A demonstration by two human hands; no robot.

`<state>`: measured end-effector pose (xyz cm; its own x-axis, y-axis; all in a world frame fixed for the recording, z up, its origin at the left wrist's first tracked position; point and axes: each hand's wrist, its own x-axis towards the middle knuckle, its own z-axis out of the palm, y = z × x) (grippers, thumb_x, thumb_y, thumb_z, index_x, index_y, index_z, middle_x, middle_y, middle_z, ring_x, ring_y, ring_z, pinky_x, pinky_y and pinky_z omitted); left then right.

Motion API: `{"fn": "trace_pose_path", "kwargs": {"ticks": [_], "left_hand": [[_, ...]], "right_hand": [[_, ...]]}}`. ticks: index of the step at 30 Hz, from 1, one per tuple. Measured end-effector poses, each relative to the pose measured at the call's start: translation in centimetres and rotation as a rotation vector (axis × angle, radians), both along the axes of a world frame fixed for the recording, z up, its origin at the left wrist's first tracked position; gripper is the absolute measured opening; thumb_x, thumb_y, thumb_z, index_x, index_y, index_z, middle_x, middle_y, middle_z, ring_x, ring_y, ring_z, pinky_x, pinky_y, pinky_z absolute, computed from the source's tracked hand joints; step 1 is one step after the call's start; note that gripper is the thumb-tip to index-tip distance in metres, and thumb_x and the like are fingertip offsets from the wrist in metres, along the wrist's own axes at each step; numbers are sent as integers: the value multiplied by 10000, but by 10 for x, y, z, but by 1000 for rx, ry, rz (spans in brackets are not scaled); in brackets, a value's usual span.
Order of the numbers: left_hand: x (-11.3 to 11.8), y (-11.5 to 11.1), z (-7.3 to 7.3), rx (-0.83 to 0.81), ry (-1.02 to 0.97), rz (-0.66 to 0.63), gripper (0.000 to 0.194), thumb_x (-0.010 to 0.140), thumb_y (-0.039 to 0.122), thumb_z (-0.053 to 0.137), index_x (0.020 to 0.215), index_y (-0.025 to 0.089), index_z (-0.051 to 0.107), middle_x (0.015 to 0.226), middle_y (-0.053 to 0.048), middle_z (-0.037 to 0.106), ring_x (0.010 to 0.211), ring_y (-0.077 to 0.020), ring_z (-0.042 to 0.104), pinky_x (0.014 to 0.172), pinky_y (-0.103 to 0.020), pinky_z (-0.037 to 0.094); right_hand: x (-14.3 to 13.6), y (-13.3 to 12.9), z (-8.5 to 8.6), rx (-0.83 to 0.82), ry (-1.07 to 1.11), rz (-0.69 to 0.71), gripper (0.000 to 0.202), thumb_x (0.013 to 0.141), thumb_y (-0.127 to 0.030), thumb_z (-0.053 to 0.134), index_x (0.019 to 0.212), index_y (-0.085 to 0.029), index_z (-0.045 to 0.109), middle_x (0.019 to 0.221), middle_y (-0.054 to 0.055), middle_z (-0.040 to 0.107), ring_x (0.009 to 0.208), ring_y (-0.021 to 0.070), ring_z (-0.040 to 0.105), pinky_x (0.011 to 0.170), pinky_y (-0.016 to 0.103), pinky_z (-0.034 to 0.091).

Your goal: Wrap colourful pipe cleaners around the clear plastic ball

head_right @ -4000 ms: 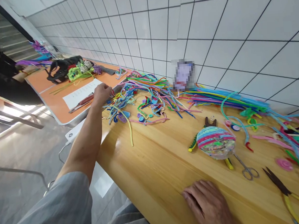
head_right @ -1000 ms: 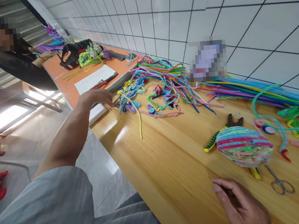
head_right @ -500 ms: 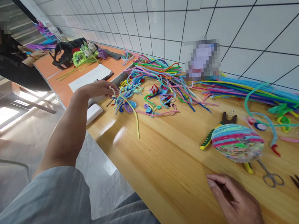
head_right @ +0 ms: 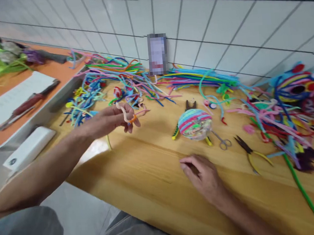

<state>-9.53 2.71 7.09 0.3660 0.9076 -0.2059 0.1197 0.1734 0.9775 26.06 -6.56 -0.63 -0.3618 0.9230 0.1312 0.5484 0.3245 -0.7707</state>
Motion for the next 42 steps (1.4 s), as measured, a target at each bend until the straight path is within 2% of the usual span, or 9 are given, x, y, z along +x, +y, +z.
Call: {"fn": "trace_pose_path", "kwargs": {"ticks": [5,9,14,20,25,31,35,38,42], "left_hand": [[83,-30,-23,-94,-217,-86,356,843,454,875,925,190,650,880,-56,802,688,-134,727,607,-231,526],[124,-35,-45,-151,-343,-77,371,774,407,928,923,187,669,923,-55,810,777,-141,740,684,-239,556],[148,-36,-67,-111,-460,-40,387,718,371,988,864,178,685,961,-48,808,850,-127,737,848,-269,574],[156,-48,-82,-87,-484,-9,446,735,481,979,859,180,675,968,-51,784,858,-142,725,857,-303,575],[157,-59,-78,45,-318,-22,369,825,499,903,875,195,699,939,-62,772,882,-173,713,862,-322,566],[151,-66,-78,200,-132,-50,155,909,361,794,896,220,731,873,-61,753,803,-174,671,767,-308,540],[148,-69,-79,251,-65,-71,129,918,359,773,880,249,719,819,-34,733,737,-168,656,687,-296,526],[141,-63,-64,380,-24,-69,84,945,324,733,912,252,705,835,-35,733,753,-170,669,702,-303,537],[116,-32,-23,587,106,40,39,931,289,695,959,263,685,847,-29,731,760,-177,657,746,-325,541]], "right_hand": [[3,-2,0,-43,35,-54,193,1004,-376,629,969,-248,770,849,27,804,751,185,748,705,279,593],[5,-3,-1,-91,111,-92,200,1008,-379,629,1010,-231,764,869,22,796,756,174,730,703,268,584],[8,-3,-5,-89,234,-133,190,1015,-381,636,1057,-227,740,917,23,789,804,173,721,744,278,579],[7,-2,-5,-131,291,-159,192,985,-398,691,1047,-222,739,915,34,791,791,178,716,741,293,588],[3,-1,-1,-125,251,-150,171,956,-386,717,936,-218,742,804,15,769,688,163,687,659,272,567],[1,-2,1,-90,159,-124,186,979,-366,670,880,-222,734,765,12,766,680,164,700,653,261,553],[2,-3,2,-90,123,-105,179,979,-330,639,861,-224,720,730,5,749,661,159,688,648,256,544],[2,-3,3,-77,148,-97,166,978,-297,625,866,-219,719,720,-2,736,642,146,670,626,240,526],[1,-4,2,-48,167,-92,137,986,-253,625,915,-218,736,749,-5,743,671,138,680,641,231,516]]}}
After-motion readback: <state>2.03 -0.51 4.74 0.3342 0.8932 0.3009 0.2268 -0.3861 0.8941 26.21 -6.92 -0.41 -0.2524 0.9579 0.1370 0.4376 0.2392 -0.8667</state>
